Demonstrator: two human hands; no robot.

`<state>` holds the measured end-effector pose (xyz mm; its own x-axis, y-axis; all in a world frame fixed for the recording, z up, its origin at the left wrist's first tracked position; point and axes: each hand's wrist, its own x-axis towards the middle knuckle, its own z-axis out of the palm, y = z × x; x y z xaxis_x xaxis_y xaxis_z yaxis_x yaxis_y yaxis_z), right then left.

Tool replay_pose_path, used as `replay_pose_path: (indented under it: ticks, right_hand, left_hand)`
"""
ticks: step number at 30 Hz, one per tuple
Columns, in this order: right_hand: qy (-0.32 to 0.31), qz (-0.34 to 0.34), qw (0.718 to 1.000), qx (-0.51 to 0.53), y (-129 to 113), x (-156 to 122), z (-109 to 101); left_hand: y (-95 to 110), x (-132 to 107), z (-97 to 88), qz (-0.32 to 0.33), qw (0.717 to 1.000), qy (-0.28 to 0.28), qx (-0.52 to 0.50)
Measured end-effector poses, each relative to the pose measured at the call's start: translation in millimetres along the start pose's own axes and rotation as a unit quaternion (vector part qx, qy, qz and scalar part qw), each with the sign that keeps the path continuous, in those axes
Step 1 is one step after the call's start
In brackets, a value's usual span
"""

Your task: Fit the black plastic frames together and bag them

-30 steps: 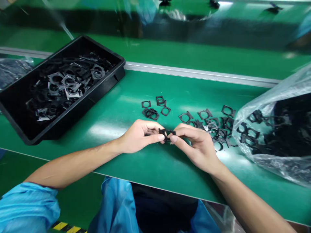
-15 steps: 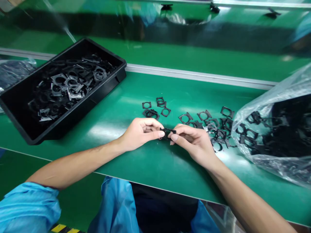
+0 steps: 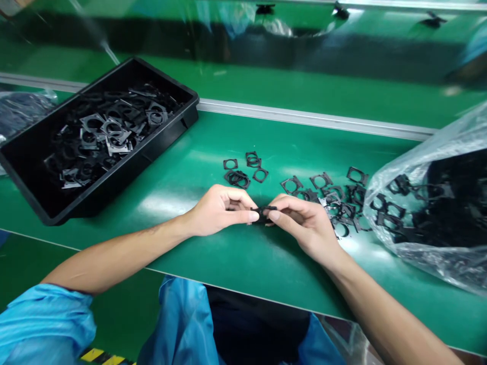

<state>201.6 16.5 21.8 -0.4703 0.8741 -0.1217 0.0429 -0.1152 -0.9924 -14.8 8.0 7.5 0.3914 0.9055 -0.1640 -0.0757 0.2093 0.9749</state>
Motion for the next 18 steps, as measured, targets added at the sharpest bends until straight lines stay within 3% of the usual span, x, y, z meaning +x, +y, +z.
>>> replay_pose_path:
  ticks: [7,14,18]
  right_hand:
    - [-0.034,0.017,0.996,0.081,3.5,2.2,-1.7]
    - [-0.019,0.022,0.997,0.066,3.5,1.3,-3.0]
    - [-0.009,0.041,0.994,0.097,5.2,2.3,-1.5]
  left_hand:
    - [-1.0,1.5,1.4,-0.016,0.999,-0.001,-0.035]
    - [-0.8,1.2,0.9,-0.031,0.998,-0.024,-0.053]
    - [-3.6,1.4,0.6,-0.036,0.999,0.000,-0.038]
